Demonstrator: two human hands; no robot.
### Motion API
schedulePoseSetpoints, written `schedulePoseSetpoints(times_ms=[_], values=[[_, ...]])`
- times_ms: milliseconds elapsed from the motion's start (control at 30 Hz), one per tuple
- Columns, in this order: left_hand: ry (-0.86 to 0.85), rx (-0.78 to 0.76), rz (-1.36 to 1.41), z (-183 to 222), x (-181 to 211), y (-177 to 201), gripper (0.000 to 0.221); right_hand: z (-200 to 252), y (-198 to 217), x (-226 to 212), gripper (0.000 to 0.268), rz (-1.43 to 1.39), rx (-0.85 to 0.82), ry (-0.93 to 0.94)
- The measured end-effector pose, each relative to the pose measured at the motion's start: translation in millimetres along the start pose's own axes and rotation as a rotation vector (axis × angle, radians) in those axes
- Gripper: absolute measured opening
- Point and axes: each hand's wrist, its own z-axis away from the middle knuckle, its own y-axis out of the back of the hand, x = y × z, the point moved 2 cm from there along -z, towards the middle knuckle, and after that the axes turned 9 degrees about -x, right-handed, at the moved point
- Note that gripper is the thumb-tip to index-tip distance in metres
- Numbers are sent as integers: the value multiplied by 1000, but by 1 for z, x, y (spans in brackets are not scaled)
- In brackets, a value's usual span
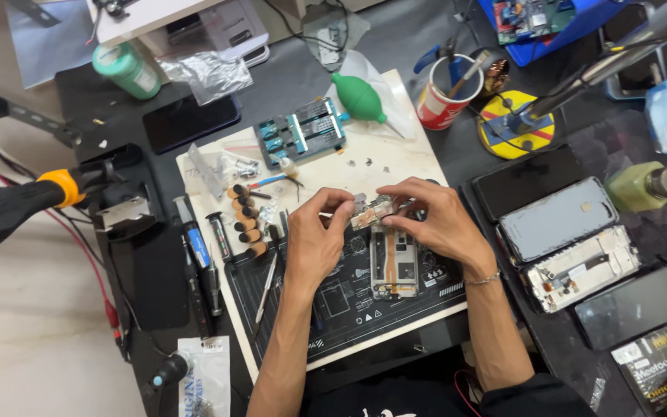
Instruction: The person disassembles a smartphone, handles internal components like the battery and circuit boards, and uses a screwdriver to work on the device casing.
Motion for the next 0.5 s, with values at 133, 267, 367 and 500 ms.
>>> schedulePoseSetpoints(times_ms=[133, 267, 367, 500], values=[[-264, -75, -14, -2, 10, -8, 29, 12, 12, 9, 47, -75, 100, -69], [-370, -116, -104, 0, 14, -21, 40, 24, 11, 15, 46, -56, 167, -83], [-392, -102, -191, 1, 12, -27, 42, 29, 7, 18, 47, 25, 205, -69], [-376, -93, -288, 1, 8, -30, 40, 31, 0, 21, 47, 113, 238, -78]])
